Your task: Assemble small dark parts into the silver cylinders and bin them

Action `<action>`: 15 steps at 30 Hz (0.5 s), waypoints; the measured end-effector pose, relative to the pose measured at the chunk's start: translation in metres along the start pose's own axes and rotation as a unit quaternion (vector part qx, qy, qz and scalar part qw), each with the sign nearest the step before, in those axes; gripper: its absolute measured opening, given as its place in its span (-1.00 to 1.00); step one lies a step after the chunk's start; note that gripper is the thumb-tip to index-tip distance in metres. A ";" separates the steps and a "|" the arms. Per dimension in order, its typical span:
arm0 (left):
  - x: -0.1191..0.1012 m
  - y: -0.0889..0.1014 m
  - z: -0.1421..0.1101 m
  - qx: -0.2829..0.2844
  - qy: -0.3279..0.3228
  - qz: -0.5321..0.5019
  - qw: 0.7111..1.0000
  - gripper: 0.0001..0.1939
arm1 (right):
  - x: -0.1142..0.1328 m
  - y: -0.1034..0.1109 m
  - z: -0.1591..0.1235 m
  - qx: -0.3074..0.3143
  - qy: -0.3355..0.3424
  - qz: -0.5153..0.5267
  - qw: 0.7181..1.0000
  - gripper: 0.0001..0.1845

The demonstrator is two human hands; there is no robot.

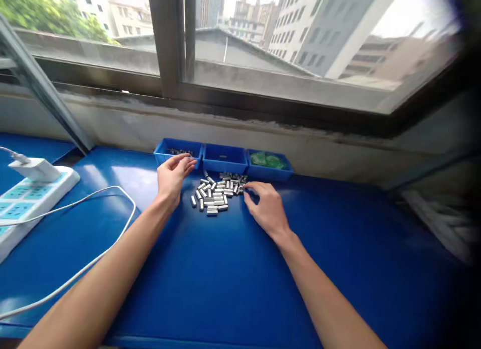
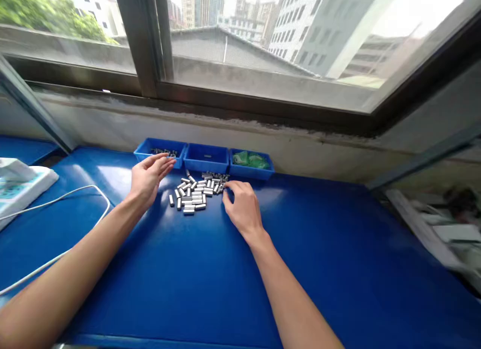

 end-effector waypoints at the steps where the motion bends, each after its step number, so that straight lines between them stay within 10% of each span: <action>1: 0.001 -0.003 -0.002 0.009 0.001 0.007 1.000 -0.71 | 0.000 0.000 0.000 0.000 -0.001 0.000 1.000 -0.73; 15: 0.010 -0.050 -0.049 0.255 0.011 0.157 0.954 -0.66 | 0.001 -0.001 0.000 0.035 -0.006 0.024 0.999 -0.77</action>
Point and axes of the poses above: each hand's wrist, its own z-axis towards the middle knuckle, its own y-axis out of the back of the hand, x = y × z, the point moved 6 cm from there along z, towards the middle knuckle, and after that the axes turned 3 degrees about -z, right-handed, at the moved point
